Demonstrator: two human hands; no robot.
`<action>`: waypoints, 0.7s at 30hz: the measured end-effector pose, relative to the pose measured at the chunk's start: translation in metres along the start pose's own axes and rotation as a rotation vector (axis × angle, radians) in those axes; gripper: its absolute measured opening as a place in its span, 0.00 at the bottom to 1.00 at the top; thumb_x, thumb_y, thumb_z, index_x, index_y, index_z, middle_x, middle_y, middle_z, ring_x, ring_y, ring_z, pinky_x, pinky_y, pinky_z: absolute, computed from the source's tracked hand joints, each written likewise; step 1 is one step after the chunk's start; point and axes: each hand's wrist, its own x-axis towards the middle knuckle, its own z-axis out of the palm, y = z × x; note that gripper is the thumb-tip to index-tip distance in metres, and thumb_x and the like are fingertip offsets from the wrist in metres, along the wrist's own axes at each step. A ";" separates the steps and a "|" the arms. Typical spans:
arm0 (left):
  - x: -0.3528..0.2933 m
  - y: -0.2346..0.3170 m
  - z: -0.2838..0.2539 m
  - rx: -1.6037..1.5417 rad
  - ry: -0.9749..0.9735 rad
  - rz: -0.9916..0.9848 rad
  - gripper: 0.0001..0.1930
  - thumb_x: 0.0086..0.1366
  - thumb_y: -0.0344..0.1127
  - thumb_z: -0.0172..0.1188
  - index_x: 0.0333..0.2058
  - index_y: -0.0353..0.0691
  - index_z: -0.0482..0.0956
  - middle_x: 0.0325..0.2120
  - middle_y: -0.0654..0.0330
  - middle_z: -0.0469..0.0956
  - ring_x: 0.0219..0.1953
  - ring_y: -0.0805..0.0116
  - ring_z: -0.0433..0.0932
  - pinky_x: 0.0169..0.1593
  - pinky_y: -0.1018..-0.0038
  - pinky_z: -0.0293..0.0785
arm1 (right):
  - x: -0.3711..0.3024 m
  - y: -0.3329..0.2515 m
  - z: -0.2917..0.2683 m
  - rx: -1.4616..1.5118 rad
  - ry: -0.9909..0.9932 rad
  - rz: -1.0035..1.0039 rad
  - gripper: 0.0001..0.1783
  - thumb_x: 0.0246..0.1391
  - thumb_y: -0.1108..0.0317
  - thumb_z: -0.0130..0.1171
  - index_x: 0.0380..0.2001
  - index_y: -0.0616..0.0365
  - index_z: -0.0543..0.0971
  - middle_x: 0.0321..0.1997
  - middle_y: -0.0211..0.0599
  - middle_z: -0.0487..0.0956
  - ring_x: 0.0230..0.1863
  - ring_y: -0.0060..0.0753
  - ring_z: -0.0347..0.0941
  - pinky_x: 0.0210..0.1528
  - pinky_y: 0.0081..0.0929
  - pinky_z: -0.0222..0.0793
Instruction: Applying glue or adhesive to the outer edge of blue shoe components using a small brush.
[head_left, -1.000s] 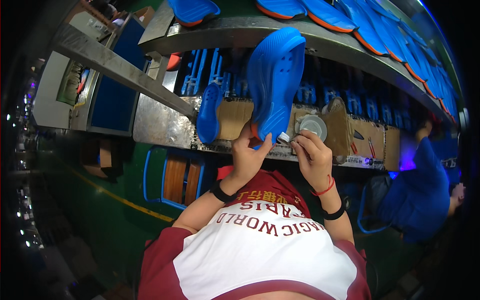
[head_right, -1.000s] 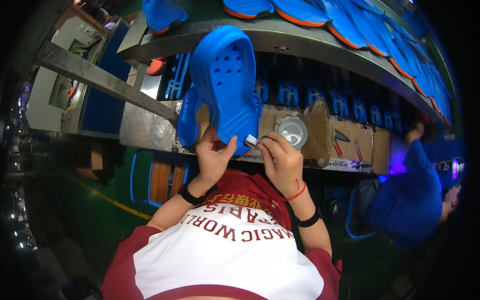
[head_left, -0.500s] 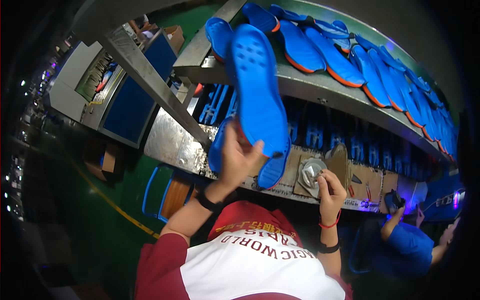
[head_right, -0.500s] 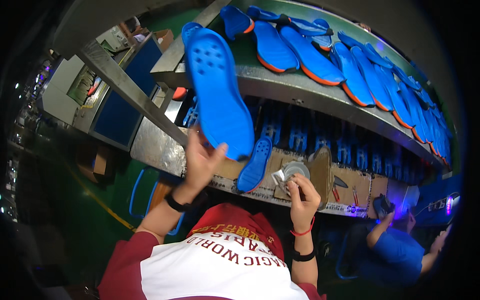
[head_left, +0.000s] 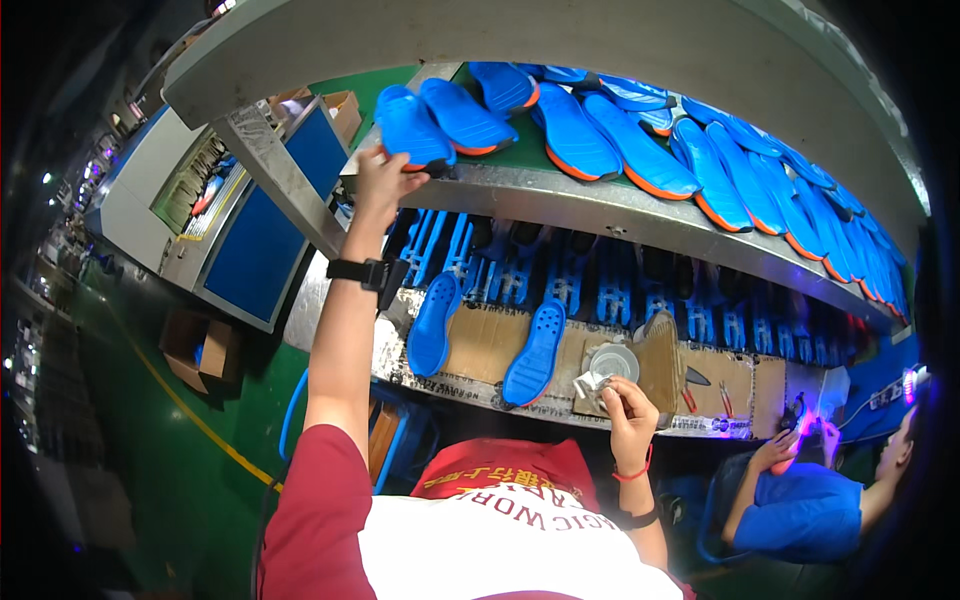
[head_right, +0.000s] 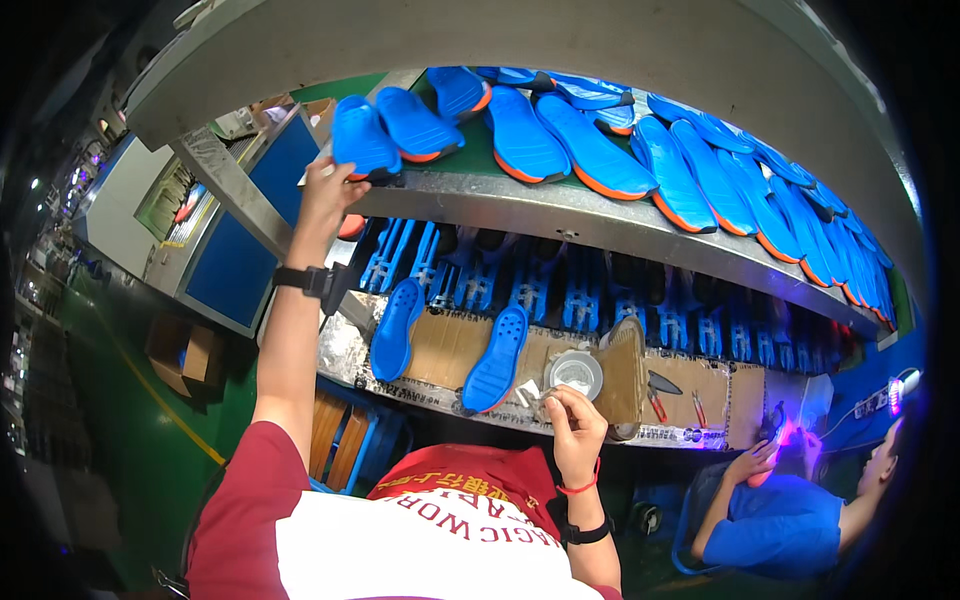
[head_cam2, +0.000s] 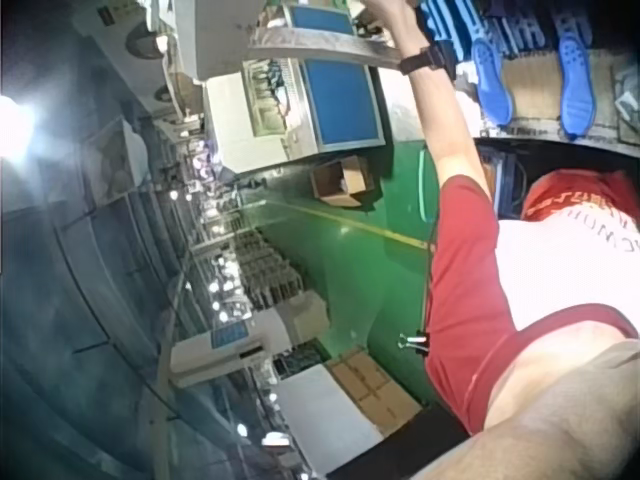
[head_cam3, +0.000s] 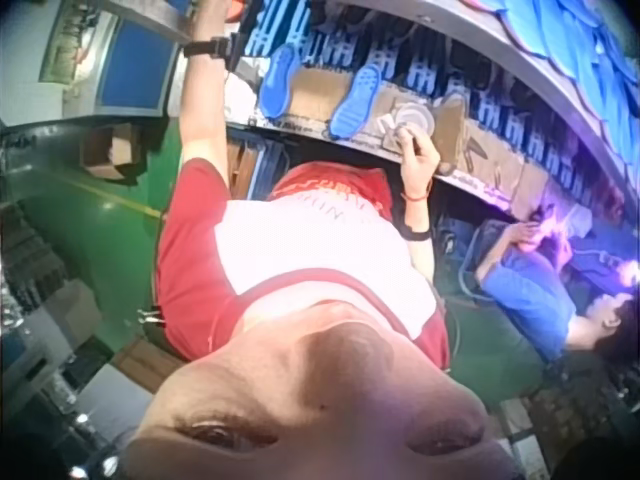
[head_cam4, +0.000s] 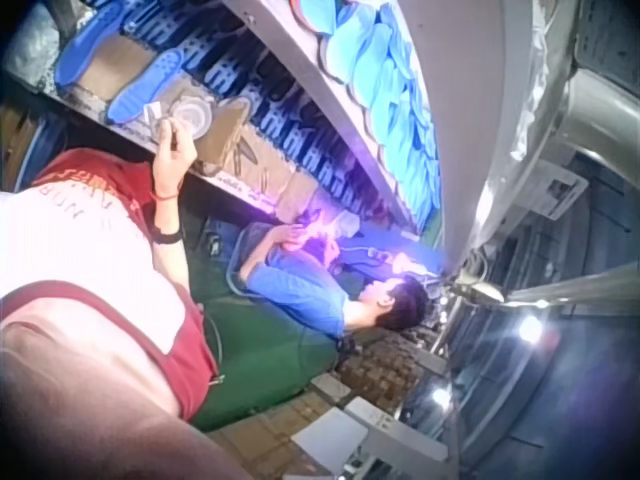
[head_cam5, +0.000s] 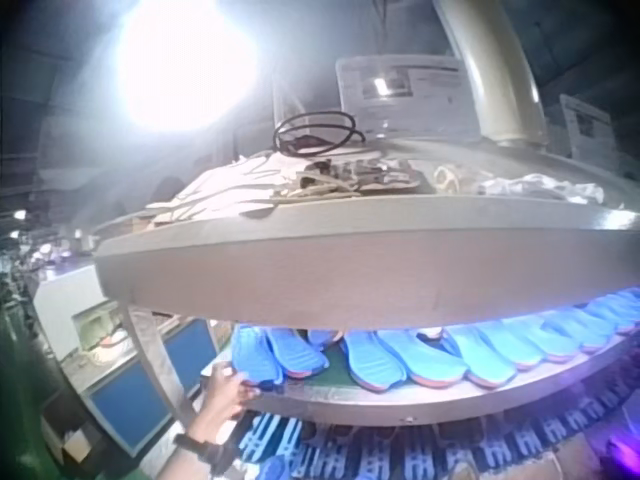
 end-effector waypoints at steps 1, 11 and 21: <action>0.004 -0.006 0.005 0.000 0.005 -0.001 0.08 0.60 0.26 0.52 0.38 0.28 0.70 0.27 0.51 0.77 0.19 0.63 0.80 0.19 0.79 0.77 | 0.001 0.002 0.001 0.012 -0.002 -0.002 0.05 0.50 0.77 0.59 0.32 0.68 0.79 0.35 0.37 0.79 0.28 0.17 0.69 0.29 0.14 0.63; -0.086 -0.079 0.027 0.775 0.088 0.724 0.14 0.59 0.33 0.57 0.43 0.35 0.70 0.40 0.46 0.66 0.41 0.49 0.69 0.45 0.59 0.66 | 0.024 0.061 -0.019 -0.555 -0.023 -0.048 0.04 0.48 0.73 0.60 0.28 0.63 0.78 0.29 0.41 0.78 0.24 0.37 0.74 0.27 0.29 0.67; -0.258 -0.319 0.000 0.731 -0.405 -0.371 0.30 0.50 0.39 0.68 0.46 0.26 0.66 0.42 0.42 0.73 0.43 0.51 0.76 0.46 0.63 0.73 | 0.038 0.147 -0.023 -0.890 -0.151 0.004 0.07 0.49 0.65 0.57 0.28 0.56 0.80 0.34 0.42 0.78 0.33 0.51 0.76 0.35 0.41 0.71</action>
